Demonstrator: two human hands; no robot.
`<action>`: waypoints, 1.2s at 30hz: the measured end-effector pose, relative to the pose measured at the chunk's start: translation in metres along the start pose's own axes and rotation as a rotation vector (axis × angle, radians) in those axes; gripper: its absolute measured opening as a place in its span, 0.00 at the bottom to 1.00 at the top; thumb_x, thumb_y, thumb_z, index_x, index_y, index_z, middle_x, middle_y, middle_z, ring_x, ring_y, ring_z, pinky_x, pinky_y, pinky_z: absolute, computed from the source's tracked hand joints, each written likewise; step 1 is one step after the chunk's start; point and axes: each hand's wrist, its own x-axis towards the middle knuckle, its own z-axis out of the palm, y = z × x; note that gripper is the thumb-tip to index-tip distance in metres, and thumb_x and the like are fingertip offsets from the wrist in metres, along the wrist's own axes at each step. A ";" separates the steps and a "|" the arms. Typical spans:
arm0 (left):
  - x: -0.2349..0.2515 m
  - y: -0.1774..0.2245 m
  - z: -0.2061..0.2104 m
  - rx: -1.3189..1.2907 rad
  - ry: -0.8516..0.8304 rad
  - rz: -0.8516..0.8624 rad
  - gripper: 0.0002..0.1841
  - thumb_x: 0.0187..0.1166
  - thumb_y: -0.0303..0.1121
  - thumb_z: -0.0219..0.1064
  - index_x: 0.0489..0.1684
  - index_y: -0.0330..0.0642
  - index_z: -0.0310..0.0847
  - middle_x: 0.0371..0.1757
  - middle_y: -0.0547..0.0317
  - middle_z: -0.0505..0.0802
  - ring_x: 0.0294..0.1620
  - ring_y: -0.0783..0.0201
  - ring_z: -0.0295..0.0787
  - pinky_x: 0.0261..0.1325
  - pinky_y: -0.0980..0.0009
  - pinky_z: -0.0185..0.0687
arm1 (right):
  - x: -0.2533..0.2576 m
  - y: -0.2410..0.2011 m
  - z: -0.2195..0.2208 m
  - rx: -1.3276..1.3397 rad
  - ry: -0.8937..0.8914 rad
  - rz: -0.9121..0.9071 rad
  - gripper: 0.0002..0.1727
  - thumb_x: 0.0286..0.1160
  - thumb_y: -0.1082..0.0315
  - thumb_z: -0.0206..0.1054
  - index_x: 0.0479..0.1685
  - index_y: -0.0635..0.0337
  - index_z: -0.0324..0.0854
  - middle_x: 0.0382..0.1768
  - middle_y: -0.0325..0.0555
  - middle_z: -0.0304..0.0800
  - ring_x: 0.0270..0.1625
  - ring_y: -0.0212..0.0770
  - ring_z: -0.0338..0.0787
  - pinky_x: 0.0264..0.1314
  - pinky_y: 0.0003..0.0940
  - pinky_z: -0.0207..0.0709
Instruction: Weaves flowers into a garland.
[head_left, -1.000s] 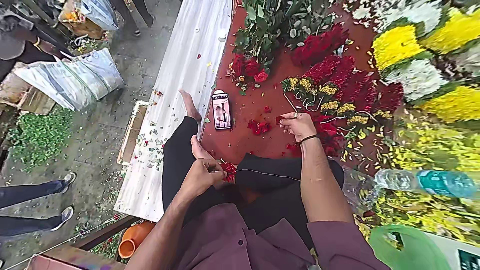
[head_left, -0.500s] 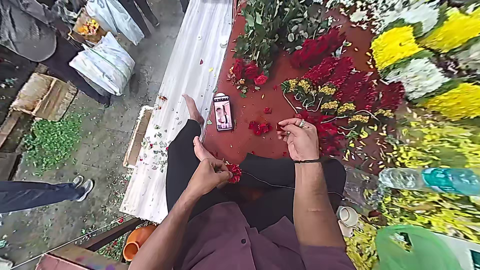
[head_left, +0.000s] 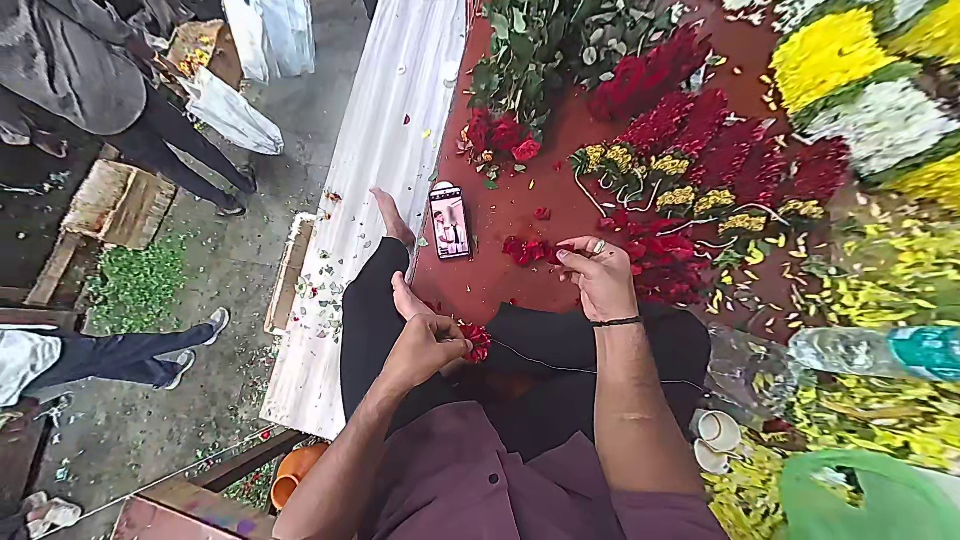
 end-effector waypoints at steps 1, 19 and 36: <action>0.000 -0.001 0.000 0.004 0.000 0.002 0.08 0.72 0.38 0.75 0.28 0.44 0.90 0.25 0.67 0.90 0.26 0.73 0.83 0.33 0.71 0.80 | 0.000 0.000 0.001 0.014 -0.003 0.014 0.07 0.74 0.74 0.71 0.48 0.62 0.87 0.36 0.43 0.92 0.28 0.33 0.86 0.29 0.29 0.83; -0.004 -0.010 -0.006 -0.003 0.017 0.021 0.07 0.72 0.36 0.75 0.28 0.44 0.91 0.23 0.66 0.89 0.24 0.72 0.82 0.31 0.72 0.78 | 0.000 0.010 0.006 0.029 -0.029 -0.002 0.11 0.76 0.80 0.65 0.50 0.69 0.91 0.41 0.52 0.96 0.30 0.37 0.90 0.32 0.30 0.86; -0.004 -0.009 -0.009 -0.015 0.041 0.025 0.07 0.72 0.35 0.75 0.27 0.43 0.90 0.23 0.65 0.89 0.24 0.72 0.83 0.31 0.72 0.79 | 0.000 0.014 0.017 -0.204 -0.037 -0.288 0.10 0.72 0.73 0.73 0.50 0.63 0.93 0.49 0.46 0.95 0.44 0.36 0.93 0.50 0.34 0.91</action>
